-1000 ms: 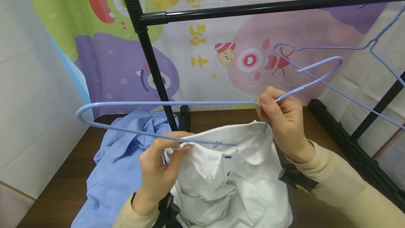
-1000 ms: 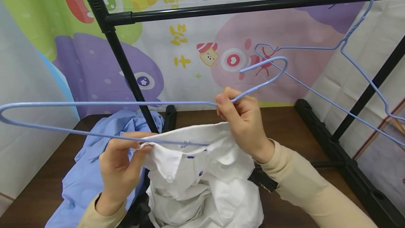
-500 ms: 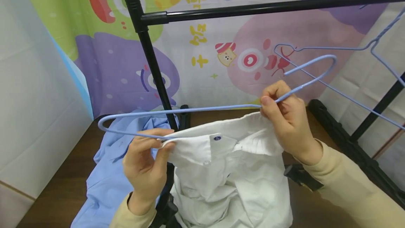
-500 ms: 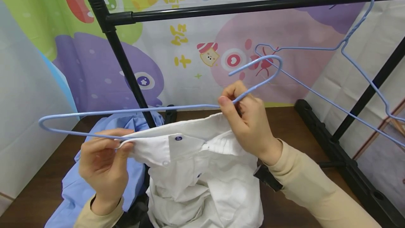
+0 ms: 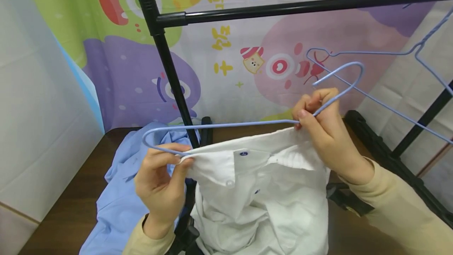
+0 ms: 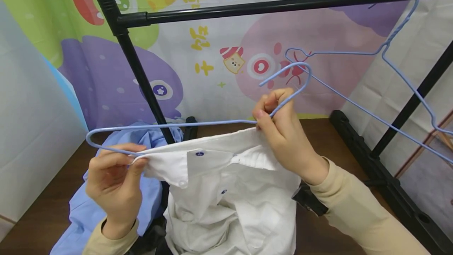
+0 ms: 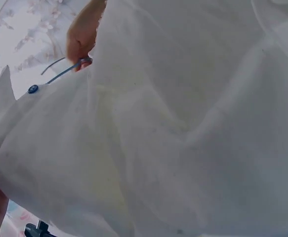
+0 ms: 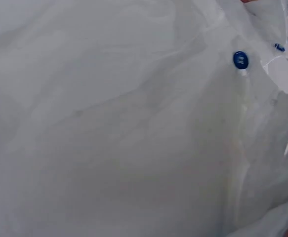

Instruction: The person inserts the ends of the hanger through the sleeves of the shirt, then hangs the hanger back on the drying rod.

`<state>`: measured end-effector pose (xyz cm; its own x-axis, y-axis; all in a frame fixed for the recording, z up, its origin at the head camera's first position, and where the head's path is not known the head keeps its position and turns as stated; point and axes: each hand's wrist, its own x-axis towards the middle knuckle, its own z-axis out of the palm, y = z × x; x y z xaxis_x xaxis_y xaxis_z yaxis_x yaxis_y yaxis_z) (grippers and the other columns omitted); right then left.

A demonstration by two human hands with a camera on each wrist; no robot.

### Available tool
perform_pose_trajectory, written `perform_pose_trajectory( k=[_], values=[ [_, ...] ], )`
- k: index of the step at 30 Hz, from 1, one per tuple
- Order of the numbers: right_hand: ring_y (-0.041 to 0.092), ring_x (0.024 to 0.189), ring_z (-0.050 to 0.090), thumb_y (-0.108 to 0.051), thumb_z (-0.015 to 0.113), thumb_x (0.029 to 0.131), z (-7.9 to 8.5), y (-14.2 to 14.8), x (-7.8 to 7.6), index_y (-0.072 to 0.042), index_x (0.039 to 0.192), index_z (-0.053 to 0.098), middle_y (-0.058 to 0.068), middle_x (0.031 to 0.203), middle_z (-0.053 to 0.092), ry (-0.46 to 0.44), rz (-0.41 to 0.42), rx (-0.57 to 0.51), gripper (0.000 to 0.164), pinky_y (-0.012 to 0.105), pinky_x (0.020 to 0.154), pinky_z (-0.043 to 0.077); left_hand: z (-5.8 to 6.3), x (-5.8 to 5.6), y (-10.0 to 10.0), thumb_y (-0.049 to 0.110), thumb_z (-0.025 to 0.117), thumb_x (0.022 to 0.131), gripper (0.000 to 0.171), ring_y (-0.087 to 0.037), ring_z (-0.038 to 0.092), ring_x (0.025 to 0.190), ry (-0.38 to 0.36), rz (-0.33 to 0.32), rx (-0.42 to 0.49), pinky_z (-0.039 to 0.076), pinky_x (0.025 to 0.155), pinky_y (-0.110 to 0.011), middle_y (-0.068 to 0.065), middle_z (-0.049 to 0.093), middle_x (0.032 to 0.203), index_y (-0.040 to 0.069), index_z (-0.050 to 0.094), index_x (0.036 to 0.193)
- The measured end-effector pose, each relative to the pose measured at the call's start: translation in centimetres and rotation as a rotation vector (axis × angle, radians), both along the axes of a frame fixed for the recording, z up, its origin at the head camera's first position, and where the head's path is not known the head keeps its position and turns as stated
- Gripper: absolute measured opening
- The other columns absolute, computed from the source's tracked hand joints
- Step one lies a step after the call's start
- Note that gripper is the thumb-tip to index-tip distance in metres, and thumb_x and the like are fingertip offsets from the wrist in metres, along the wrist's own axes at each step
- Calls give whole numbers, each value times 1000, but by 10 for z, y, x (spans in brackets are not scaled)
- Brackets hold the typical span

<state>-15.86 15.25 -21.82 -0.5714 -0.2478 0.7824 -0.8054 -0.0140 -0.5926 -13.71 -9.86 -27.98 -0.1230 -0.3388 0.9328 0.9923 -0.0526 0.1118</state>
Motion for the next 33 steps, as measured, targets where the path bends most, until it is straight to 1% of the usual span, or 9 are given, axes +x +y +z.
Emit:
perform_pose_trajectory(
  k=[4, 8, 11, 17, 22, 25, 29, 31, 33],
  values=[
    [17, 67, 45, 11, 33, 87, -4, 6, -1, -13, 92, 27, 9, 72, 44, -67, 7, 7, 26, 22, 65, 41, 0, 0, 0, -5, 71, 72, 26, -26, 64, 75, 2, -17, 41, 51, 69, -29, -18, 57, 70, -15, 48, 69],
    [21, 73, 51, 11, 33, 89, -9, 14, -1, -15, 93, 27, 13, 77, 49, -136, 58, 8, 27, 24, 73, 42, 0, 1, 0, -6, 71, 70, 26, -25, 64, 73, -15, -64, 91, 51, 69, -30, -15, 57, 70, -16, 47, 70],
    [21, 79, 53, 12, 34, 90, -12, 21, 0, -15, 93, 28, 14, 82, 52, -147, 66, 26, 27, 24, 78, 40, 0, 3, -1, -8, 71, 70, 25, -25, 65, 74, -60, -102, 105, 52, 69, -29, -14, 60, 75, -17, 47, 71],
    [17, 84, 53, 14, 33, 88, -17, 31, -1, -14, 92, 29, 10, 85, 55, -153, 50, 46, 29, 22, 78, 36, 0, 3, -6, -12, 69, 71, 20, -24, 66, 76, -155, -156, 110, 52, 71, -28, -15, 64, 81, -16, 49, 73],
    [20, 86, 52, 17, 33, 86, -18, 35, -1, -10, 92, 29, 14, 85, 55, -138, 94, 69, 28, 24, 76, 34, 1, 2, -9, -10, 68, 73, 21, -22, 65, 72, -210, -158, 110, 51, 64, -23, -14, 65, 81, -15, 48, 73],
    [18, 84, 51, 19, 34, 85, -19, 36, 2, -4, 89, 28, 12, 85, 55, -114, 36, 177, 24, 23, 71, 34, 1, 2, -11, -10, 68, 73, 20, -21, 64, 70, -233, -155, 101, 49, 58, -20, -14, 65, 79, -15, 48, 73],
    [12, 79, 50, 17, 41, 83, -22, 35, 6, 2, 86, 30, 3, 86, 56, -45, -111, 348, 19, 22, 64, 35, 1, 2, -12, -12, 66, 74, 18, -21, 65, 71, -249, -155, 73, 48, 57, -20, -13, 65, 79, -15, 48, 74],
    [11, 77, 50, 17, 44, 82, -21, 34, 7, 3, 86, 33, 1, 87, 58, -17, -151, 373, 18, 22, 61, 34, 2, 3, -13, -12, 66, 74, 17, -22, 64, 74, -256, -160, 44, 48, 59, -20, -13, 65, 81, -14, 49, 75],
    [11, 76, 50, 17, 45, 81, -20, 35, 8, 3, 85, 36, 2, 87, 59, 3, -158, 354, 17, 22, 60, 34, 3, 3, -13, -11, 65, 75, 16, -22, 64, 79, -254, -176, -3, 49, 64, -21, -13, 64, 85, -14, 50, 79]
  ],
)
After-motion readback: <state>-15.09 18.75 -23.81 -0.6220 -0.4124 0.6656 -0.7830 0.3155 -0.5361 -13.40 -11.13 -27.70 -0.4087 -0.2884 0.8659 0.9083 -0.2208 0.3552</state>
